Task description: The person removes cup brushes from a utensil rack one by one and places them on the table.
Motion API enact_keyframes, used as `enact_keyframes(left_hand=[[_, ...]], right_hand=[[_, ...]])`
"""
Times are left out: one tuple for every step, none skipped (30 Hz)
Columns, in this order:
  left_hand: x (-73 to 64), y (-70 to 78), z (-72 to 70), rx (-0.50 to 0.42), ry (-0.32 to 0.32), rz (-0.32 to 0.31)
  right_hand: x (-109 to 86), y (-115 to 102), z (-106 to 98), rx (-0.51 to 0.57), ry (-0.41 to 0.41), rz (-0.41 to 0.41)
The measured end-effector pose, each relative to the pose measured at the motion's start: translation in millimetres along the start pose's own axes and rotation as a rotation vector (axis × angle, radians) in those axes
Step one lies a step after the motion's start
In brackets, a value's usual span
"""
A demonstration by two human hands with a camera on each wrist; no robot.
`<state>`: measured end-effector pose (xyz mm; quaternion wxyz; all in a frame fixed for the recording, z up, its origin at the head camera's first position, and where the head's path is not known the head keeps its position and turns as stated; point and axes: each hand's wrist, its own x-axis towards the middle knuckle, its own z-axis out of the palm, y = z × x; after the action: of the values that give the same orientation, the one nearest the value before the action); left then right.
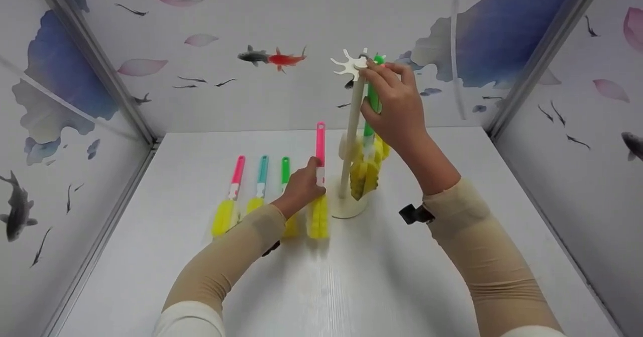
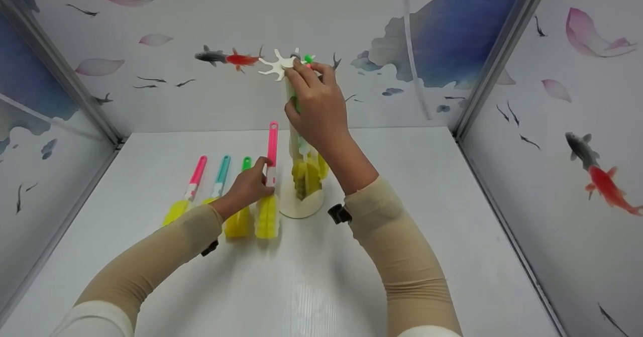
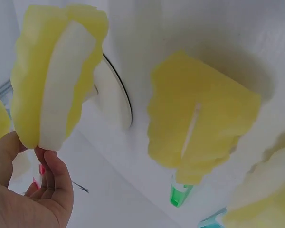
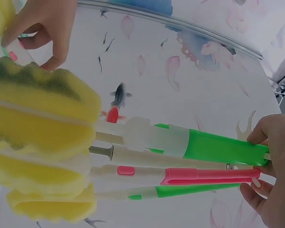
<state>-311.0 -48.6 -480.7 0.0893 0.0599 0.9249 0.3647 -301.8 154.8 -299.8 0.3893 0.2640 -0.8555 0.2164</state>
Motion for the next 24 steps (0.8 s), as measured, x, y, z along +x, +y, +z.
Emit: enact_keyframes(left_hand=[[1.5,-2.0,0.6,0.013,-0.007,-0.008],[3.0,-4.0,1.2,0.025,-0.014,-0.014],[4.4,-5.8,2.1,0.032,-0.02,-0.025],[6.0,-7.6,3.0,0.039,-0.027,-0.033],[7.5,-9.4,4.1,0.043,-0.03,-0.039],[9.2,-10.9,5.0,0.047,-0.034,-0.044],[11.2,-12.6,5.9,0.053,-0.038,-0.042],[13.2,-14.0,6.7,0.058,-0.041,-0.04],[15.2,-15.3,7.5,0.062,-0.045,-0.041],[17.3,-16.6,8.2,0.068,-0.048,-0.041],[19.4,-17.9,8.9,0.073,-0.05,-0.037],[21.4,-19.1,9.3,0.075,-0.055,-0.037],[23.3,-20.4,9.7,0.072,-0.06,-0.038],[24.8,-21.6,10.1,0.064,-0.066,-0.047],[26.1,-22.8,10.4,0.053,-0.071,-0.059],[27.5,-24.2,10.7,0.041,-0.072,-0.069],[28.6,-25.4,10.9,0.028,-0.073,-0.08],[29.6,-26.6,10.9,0.016,-0.072,-0.093],[30.6,-27.7,11.1,0.006,-0.072,-0.104],[31.7,-28.5,11.3,-0.001,-0.073,-0.113],[33.0,-29.4,11.6,-0.011,-0.076,-0.124],[34.4,-30.3,12.0,-0.018,-0.083,-0.132],[35.7,-30.9,12.4,-0.026,-0.092,-0.135],[37.2,-31.6,12.9,-0.03,-0.104,-0.144]], right_hand=[[-0.2,-0.2,0.3,0.001,-0.002,0.002],[-0.3,-0.3,0.5,0.001,-0.002,0.002],[-0.5,-0.3,0.8,0.001,-0.003,0.002],[-0.6,-0.7,0.8,0.0,-0.003,0.001],[-0.5,-0.9,0.8,0.002,-0.001,-0.001],[-0.5,-0.9,0.9,0.001,0.001,-0.003],[-0.5,-1.0,0.6,0.001,0.006,-0.009],[-0.4,-0.8,0.5,-0.002,0.012,-0.017],[-0.2,-0.8,0.1,-0.005,0.019,-0.027],[-0.1,-0.7,-0.1,-0.008,0.027,-0.037],[0.0,-0.4,-0.3,-0.008,0.036,-0.044],[0.1,0.0,-0.5,-0.008,0.043,-0.051],[0.1,0.3,-0.8,-0.012,0.049,-0.057],[0.1,0.3,-0.8,-0.014,0.053,-0.06],[0.1,0.2,-0.9,-0.015,0.055,-0.063],[0.1,0.2,-0.8,-0.013,0.056,-0.064],[0.2,0.1,-0.6,-0.011,0.056,-0.064],[0.3,0.0,-0.3,-0.008,0.055,-0.067],[0.3,-0.1,-0.1,-0.009,0.054,-0.07],[0.3,-0.1,0.1,-0.008,0.053,-0.071],[0.2,0.0,0.2,-0.008,0.053,-0.07],[0.1,0.4,0.3,-0.006,0.052,-0.069],[-0.1,0.9,0.3,-0.009,0.052,-0.069],[-0.3,1.5,0.3,-0.006,0.051,-0.066]])
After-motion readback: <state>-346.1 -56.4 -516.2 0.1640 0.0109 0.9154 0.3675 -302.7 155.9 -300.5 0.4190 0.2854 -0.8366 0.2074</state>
